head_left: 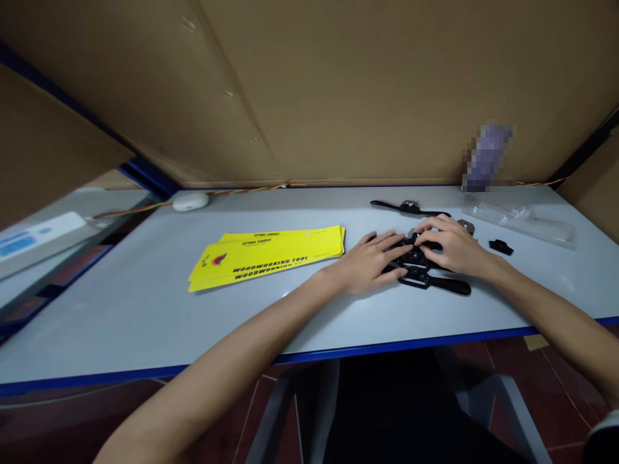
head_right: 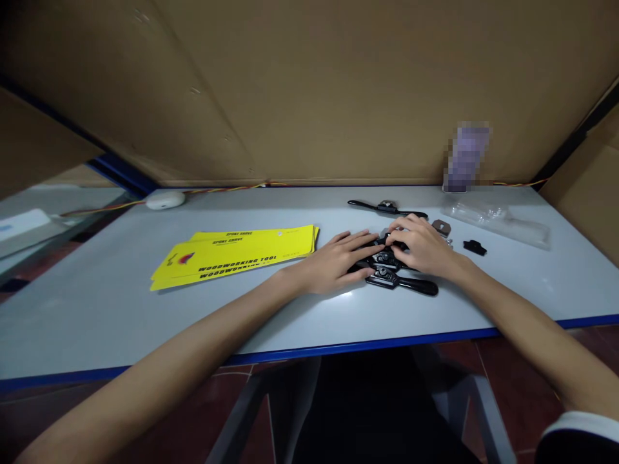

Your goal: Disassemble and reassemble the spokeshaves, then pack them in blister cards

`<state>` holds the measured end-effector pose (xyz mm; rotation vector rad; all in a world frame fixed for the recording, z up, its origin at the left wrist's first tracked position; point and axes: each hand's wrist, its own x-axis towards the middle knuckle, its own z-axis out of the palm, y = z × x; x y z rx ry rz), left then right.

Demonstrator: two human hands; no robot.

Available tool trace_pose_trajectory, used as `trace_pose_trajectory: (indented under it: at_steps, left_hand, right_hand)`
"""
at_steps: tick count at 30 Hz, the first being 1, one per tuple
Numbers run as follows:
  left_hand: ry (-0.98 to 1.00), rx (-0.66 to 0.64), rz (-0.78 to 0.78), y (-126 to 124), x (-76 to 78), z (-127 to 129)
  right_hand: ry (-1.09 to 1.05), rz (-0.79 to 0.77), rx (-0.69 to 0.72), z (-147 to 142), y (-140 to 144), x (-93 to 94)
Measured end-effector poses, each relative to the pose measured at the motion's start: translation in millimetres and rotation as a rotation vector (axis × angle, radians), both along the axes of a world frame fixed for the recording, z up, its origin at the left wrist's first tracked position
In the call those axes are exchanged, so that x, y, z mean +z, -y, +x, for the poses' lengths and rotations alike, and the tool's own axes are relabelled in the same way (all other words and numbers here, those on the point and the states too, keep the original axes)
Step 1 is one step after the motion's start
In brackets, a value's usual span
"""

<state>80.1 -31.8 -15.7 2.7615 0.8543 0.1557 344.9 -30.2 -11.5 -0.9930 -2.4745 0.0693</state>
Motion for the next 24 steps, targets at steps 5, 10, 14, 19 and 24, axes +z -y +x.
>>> trace_pose_trajectory:
  at_steps: [5, 10, 14, 19, 24]
  left_hand:
    - [0.021, -0.012, 0.006, -1.7, -2.9, -0.9]
    - [-0.001, -0.005, 0.014, -0.6, -1.2, -0.1]
    - [0.002, -0.004, 0.021, 1.7, 1.4, 0.2]
    - [0.010, -0.007, 0.017, 1.0, -0.8, -1.1]
    - [0.015, -0.012, 0.022, -0.2, -3.2, -1.2]
  right_hand:
    - [-0.014, -0.013, 0.041, -2.0, -0.2, 0.6]
    - [-0.133, -0.004, 0.019, 3.3, 3.6, 13.8]
    - [-0.029, 0.065, -0.193, 39.6, 0.6, 32.2]
    - [0.088, 0.006, -0.480, 92.0, -10.2, 43.2]
    - [0.194, -0.301, -0.482, 103.9, -16.0, 39.7]
